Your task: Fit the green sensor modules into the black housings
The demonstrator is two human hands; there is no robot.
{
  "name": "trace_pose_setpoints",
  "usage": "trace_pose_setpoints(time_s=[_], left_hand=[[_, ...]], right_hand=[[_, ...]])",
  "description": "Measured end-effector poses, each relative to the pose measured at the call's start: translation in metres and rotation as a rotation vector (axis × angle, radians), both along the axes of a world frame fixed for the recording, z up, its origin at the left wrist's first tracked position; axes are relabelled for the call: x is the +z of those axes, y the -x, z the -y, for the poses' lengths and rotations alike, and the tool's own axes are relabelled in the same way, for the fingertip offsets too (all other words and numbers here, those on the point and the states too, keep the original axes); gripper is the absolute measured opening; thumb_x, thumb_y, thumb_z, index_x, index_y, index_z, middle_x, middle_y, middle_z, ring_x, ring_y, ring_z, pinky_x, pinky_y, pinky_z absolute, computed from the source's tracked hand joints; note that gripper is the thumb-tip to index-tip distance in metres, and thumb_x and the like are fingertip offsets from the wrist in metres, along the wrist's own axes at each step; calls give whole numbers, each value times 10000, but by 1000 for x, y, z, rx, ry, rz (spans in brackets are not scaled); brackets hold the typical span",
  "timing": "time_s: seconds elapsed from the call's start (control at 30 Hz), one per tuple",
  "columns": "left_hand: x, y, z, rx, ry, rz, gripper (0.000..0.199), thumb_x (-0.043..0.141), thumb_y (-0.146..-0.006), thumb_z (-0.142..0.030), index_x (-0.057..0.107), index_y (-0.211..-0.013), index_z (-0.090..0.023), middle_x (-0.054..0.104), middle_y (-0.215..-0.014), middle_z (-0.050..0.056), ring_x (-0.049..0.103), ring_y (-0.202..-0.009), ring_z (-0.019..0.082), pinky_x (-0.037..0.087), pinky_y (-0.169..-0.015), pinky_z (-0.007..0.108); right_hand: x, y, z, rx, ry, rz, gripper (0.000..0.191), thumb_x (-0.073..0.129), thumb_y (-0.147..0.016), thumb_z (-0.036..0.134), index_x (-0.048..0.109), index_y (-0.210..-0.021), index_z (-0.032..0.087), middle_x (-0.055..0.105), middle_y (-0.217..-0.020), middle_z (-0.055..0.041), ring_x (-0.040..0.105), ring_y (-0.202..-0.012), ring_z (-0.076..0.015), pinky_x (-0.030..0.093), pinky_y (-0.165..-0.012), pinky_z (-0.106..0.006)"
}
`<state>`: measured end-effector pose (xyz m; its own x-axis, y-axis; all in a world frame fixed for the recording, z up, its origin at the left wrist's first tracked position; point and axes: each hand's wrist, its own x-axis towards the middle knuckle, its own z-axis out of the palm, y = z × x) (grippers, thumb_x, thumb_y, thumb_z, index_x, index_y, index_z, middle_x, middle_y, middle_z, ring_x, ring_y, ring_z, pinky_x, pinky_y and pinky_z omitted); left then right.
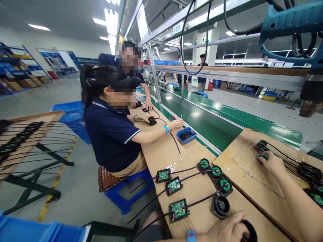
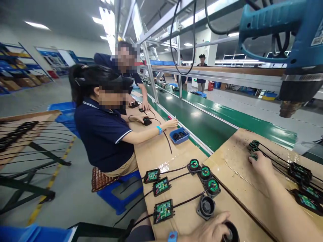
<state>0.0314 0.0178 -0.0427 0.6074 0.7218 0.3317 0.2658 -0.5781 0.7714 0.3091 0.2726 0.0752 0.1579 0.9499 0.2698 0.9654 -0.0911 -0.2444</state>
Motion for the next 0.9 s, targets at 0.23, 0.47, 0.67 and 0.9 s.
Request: trace_pose_setpoints(time_s=[0.23, 0.47, 0.67, 0.9], left_hand=[[38, 17, 23, 113, -24, 44, 675, 684, -866, -264, 364, -1447, -139, 573, -1349, 206, 564, -1273, 328, 484, -1097, 519], [29, 19, 30, 150, -150, 57, 642, 644, -914, -278, 339, -1465, -157, 558, -1365, 185, 551, -1299, 303, 465, -1122, 526], [35, 15, 37, 174, -74, 68, 731, 723, -840, -253, 337, -1455, -173, 547, -1389, 168, 541, -1318, 300, 448, -1136, 518], [41, 1, 41, 251, -9, 102, 554, 757, -851, -301, 468, -1306, -173, 599, -1280, 141, 584, -1242, 280, 492, -1079, 496]], right_hand=[[55, 26, 163, -32, 67, -135, 413, 725, -781, 463, 756, -1079, 179, 757, -974, -122, 697, -903, -282, 506, -784, -349], [34, 73, 351, -33, 91, -386, 482, 706, -809, 472, 714, -1190, 176, 767, -919, -84, 714, -757, -251, 564, -708, -360], [-23, 97, 376, 71, 188, -313, 344, 704, -779, 235, 703, -1117, 172, 739, -1089, -119, 699, -1005, -300, 548, -916, -430], [-34, 85, 376, 202, 165, -454, 377, 651, -843, 239, 656, -1216, 191, 701, -1205, -113, 675, -1074, -262, 529, -977, -418]])
